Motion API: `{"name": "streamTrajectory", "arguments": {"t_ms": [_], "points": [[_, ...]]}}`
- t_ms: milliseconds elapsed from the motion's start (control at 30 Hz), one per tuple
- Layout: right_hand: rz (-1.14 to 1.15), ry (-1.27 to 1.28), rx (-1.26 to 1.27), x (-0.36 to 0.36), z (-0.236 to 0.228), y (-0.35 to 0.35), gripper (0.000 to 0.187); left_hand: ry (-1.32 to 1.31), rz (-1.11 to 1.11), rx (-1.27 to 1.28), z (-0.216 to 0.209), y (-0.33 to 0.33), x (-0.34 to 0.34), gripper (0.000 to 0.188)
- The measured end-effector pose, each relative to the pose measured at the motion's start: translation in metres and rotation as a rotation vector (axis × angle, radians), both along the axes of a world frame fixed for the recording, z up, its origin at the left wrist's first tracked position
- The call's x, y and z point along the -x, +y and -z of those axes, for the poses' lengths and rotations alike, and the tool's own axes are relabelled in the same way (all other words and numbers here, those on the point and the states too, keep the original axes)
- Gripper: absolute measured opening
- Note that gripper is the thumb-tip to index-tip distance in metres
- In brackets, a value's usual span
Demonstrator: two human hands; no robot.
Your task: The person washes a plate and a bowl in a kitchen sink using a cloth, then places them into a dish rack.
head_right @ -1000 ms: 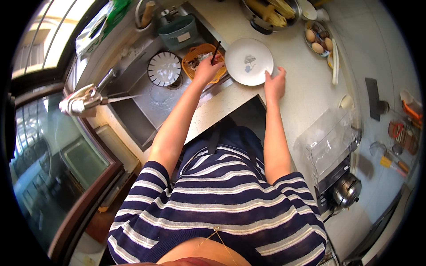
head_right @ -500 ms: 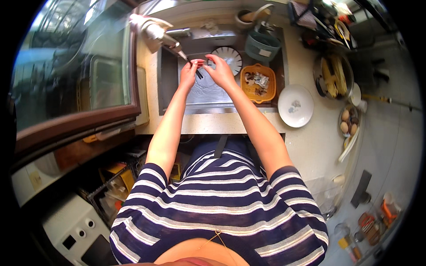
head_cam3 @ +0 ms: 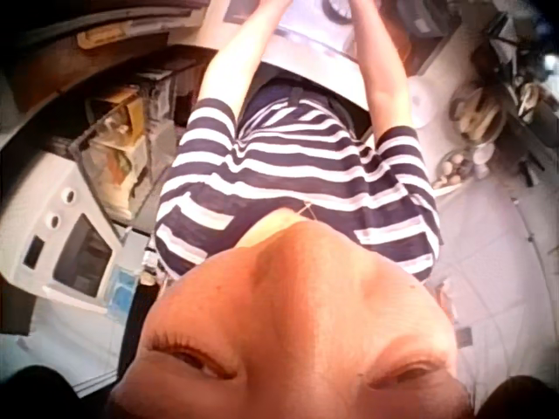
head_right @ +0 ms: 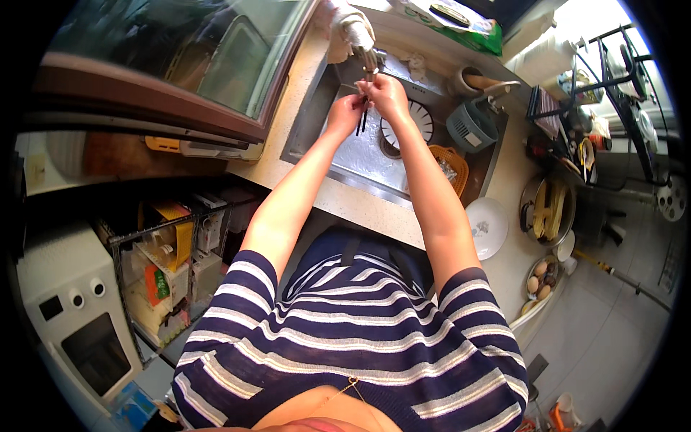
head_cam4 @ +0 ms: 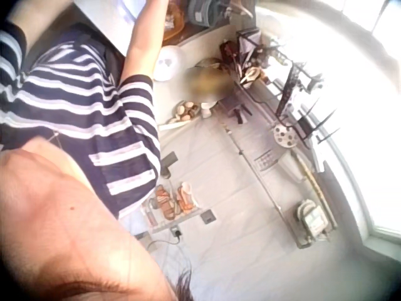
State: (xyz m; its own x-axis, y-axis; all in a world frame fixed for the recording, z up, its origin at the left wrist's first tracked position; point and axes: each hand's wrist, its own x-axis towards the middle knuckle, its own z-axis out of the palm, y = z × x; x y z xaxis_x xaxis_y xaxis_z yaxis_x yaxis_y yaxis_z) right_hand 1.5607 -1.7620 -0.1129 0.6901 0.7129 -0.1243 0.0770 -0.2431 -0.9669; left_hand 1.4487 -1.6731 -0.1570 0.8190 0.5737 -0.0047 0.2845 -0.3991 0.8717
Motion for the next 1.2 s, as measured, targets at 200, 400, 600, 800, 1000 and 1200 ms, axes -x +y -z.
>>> {"name": "streamTrajectory", "arguments": {"t_ms": [200,400,600,800,1000,1200], "points": [[-0.031,-0.299,0.164,-0.043,-0.01,-0.025,0.012,-0.022,-0.043,-0.026,-0.042,-0.024,-0.025,0.024],[0.122,-0.769,-0.092,0.044,-0.044,-0.047,0.011,0.216,0.022,-0.164,-0.015,-0.024,0.056,0.114],[-0.135,-0.486,0.248,0.137,0.005,-0.096,0.011,0.392,0.22,-0.215,-0.005,-0.022,0.146,0.068],[0.074,-0.66,0.289,0.187,-0.037,-0.067,0.013,0.223,0.178,-0.13,-0.053,0.013,0.232,0.054],[-0.241,-0.704,0.022,0.267,-0.227,-0.006,0.009,-0.048,0.264,-0.349,-0.203,0.051,0.311,0.048],[-0.417,-1.068,-0.203,0.326,-0.387,0.069,0.01,-0.1,0.071,-0.448,-0.318,0.098,0.36,0.043]]}}
